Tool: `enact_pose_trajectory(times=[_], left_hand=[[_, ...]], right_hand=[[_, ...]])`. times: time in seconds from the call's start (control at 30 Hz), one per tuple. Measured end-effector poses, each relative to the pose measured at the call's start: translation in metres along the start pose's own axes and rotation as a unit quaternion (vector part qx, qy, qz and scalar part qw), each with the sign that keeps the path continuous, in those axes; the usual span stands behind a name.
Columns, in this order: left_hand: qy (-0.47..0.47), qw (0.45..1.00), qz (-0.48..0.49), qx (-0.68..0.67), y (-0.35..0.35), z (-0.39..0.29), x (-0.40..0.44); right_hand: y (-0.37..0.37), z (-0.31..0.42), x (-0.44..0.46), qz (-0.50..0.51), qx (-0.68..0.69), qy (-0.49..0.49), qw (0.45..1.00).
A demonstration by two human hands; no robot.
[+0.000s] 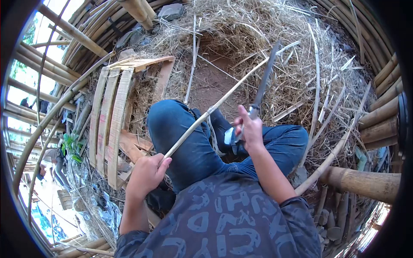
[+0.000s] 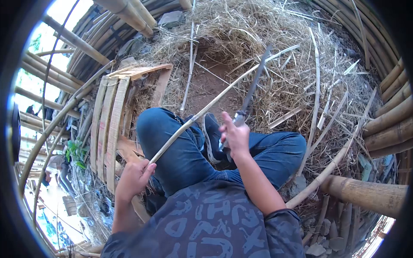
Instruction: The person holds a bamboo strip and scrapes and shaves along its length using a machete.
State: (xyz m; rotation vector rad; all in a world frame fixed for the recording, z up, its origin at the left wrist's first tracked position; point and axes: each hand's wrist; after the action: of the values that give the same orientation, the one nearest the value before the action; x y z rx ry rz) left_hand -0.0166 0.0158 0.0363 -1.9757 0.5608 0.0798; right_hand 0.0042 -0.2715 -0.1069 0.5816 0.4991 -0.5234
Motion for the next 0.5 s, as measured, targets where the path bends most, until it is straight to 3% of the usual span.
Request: enact_pose_trajectory(times=[0.2,0.37,0.5], left_hand=[[0.012,1.000,-0.018,-0.006,0.016,-0.006,0.007],[0.000,0.999,-0.026,-0.027,0.025,-0.003,0.011],[-0.003,1.000,-0.021,-0.024,0.025,-0.008,0.012]], right_hand=[[0.024,-0.008,0.009,0.010,-0.028,-0.048,0.998],[0.021,-0.013,0.002,-0.011,0.102,-0.053,0.993],[0.010,-0.004,0.007,-0.011,0.119,-0.034,0.992]])
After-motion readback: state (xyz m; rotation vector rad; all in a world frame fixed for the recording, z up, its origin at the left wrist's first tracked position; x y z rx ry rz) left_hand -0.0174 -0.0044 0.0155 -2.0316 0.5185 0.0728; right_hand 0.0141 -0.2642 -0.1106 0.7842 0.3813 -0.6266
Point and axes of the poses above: each hand's wrist, its own x-axis towards the middle knuckle, its own y-axis out of the palm, z = x × y
